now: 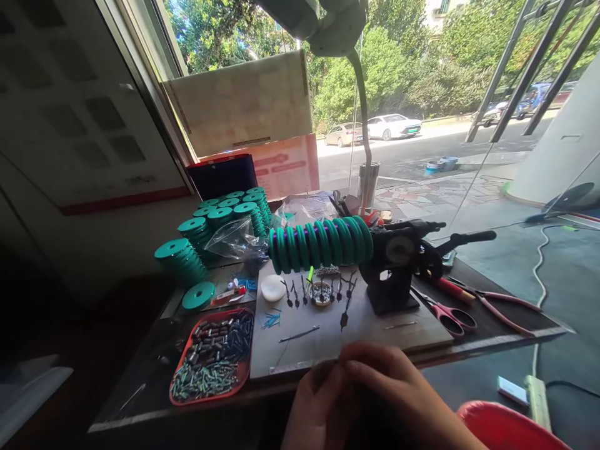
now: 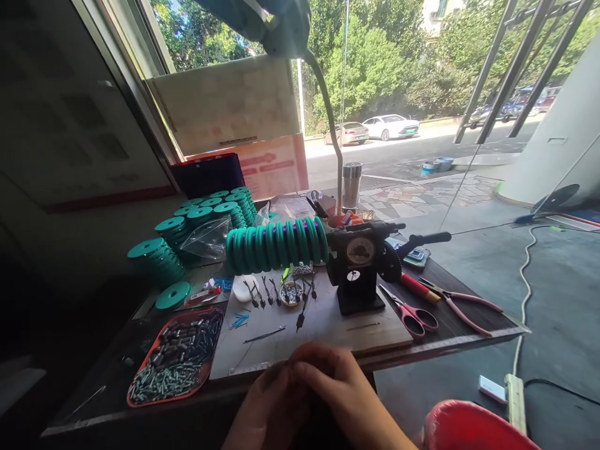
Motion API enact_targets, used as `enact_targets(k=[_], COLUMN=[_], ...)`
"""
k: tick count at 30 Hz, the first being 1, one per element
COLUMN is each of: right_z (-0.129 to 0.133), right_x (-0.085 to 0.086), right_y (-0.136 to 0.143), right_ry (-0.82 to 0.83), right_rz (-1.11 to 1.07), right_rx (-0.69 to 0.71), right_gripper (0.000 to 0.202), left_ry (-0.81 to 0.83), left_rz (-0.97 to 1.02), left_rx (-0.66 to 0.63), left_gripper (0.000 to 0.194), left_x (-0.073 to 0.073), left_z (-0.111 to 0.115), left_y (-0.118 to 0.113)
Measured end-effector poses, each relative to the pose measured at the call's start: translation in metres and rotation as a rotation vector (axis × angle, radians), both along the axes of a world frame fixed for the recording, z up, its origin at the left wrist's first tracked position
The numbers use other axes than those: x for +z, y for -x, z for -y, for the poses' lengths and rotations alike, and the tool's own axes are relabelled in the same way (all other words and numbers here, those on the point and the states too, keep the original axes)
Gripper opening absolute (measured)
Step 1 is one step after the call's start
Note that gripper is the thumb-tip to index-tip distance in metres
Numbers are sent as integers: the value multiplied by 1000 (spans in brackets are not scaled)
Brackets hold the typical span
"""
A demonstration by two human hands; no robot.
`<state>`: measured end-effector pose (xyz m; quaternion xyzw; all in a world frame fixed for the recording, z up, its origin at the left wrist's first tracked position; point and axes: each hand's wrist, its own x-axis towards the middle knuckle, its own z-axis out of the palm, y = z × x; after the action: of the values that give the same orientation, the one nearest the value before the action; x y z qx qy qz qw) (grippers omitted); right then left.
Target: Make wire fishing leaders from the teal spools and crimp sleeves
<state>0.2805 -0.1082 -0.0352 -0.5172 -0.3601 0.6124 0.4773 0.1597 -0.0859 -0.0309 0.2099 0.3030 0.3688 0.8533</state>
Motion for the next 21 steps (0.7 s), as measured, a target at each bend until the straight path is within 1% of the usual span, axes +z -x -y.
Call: enact_targets(k=[3,6,9,13,17,21], right_z=[-4,-6,-5,-4,-3,-2], right_x=[4,7,7,3,-6,-12], right_y=[1,1,1,1,3,3], right_ry=[1,-5,22,53,72,79], right_rz=[-119,-151,-180,-217,-243,-191], right_rx=[47,64,50,49,48,38], right_gripper=[53,50,48,48,49,50], left_ry=[-66,-144,-181,-167,-145,-137], left_rz=[-41,-86,-120,-131,-128,-73], left_rx=[4,10,21,27,70,73], left_gripper=[17,21,29,30,23,16], left_x=[0,-9,-17,-15,-10,-13], left_z=[-1,-2,-2,0,2,1], left_y=[0,0,1,0,-1,-1])
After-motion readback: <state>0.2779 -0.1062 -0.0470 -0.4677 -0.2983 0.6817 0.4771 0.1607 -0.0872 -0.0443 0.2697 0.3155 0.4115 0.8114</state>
